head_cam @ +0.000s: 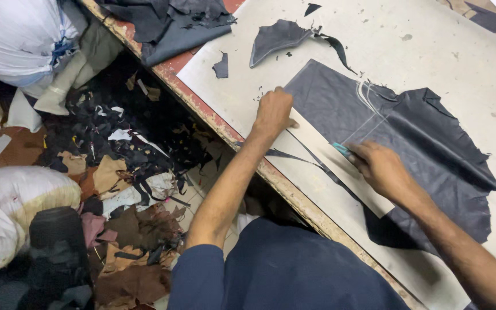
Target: The person lays a dark fabric piece on a worktable, places a cardboard pattern on top, and uses chalk to trace the outline. They then use a rotary cutter to cut along the marked lines, remove the pattern, and measure the cut piece with a tape measure before setting it aside.
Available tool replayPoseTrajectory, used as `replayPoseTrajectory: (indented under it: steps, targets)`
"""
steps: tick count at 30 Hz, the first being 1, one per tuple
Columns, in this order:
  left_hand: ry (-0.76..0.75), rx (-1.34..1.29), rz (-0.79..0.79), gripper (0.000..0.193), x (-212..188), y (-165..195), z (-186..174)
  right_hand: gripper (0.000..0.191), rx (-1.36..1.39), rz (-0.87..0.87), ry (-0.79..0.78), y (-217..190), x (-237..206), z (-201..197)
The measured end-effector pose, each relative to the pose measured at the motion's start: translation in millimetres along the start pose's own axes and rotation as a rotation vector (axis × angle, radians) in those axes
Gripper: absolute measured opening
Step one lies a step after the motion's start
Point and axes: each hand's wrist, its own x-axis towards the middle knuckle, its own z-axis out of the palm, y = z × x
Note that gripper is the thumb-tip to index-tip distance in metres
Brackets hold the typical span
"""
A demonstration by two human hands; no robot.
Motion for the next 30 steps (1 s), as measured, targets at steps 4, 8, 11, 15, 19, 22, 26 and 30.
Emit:
replayPoseTrajectory:
  steps: [4, 8, 11, 15, 19, 22, 26, 30]
  targets:
    - [0.097, -0.128, 0.060, 0.008, 40, -45, 1, 0.041, 0.066, -0.288, 0.093, -18, 49, 18]
    - [-0.119, -0.312, 0.039, 0.020, 51, -69, -10, 0.047, 0.073, -0.399, 0.098, -50, 117, 34]
    - [-0.131, -0.454, 0.045, 0.027, 47, -77, -15, 0.050, 0.058, -0.451, 0.135, -65, 152, 43]
    - [-0.103, -0.608, 0.046, 0.034, 38, -87, -12, 0.044, 0.055, -0.453, 0.143, -71, 177, 53]
    - [-0.094, -0.635, 0.042, 0.037, 33, -90, -2, 0.035, 0.068, -0.400, 0.085, -72, 187, 60]
    - [-0.092, -0.611, 0.011, 0.035, 29, -87, 3, 0.041, 0.208, -0.274, -0.034, -68, 186, 61]
    - [-0.014, -0.623, 0.030, 0.027, 24, -85, 7, 0.050, 0.134, -0.373, -0.005, -48, 150, 58]
    - [0.017, -0.655, 0.040, 0.023, 23, -85, 14, 0.050, 0.048, -0.327, -0.012, -16, 62, 51]
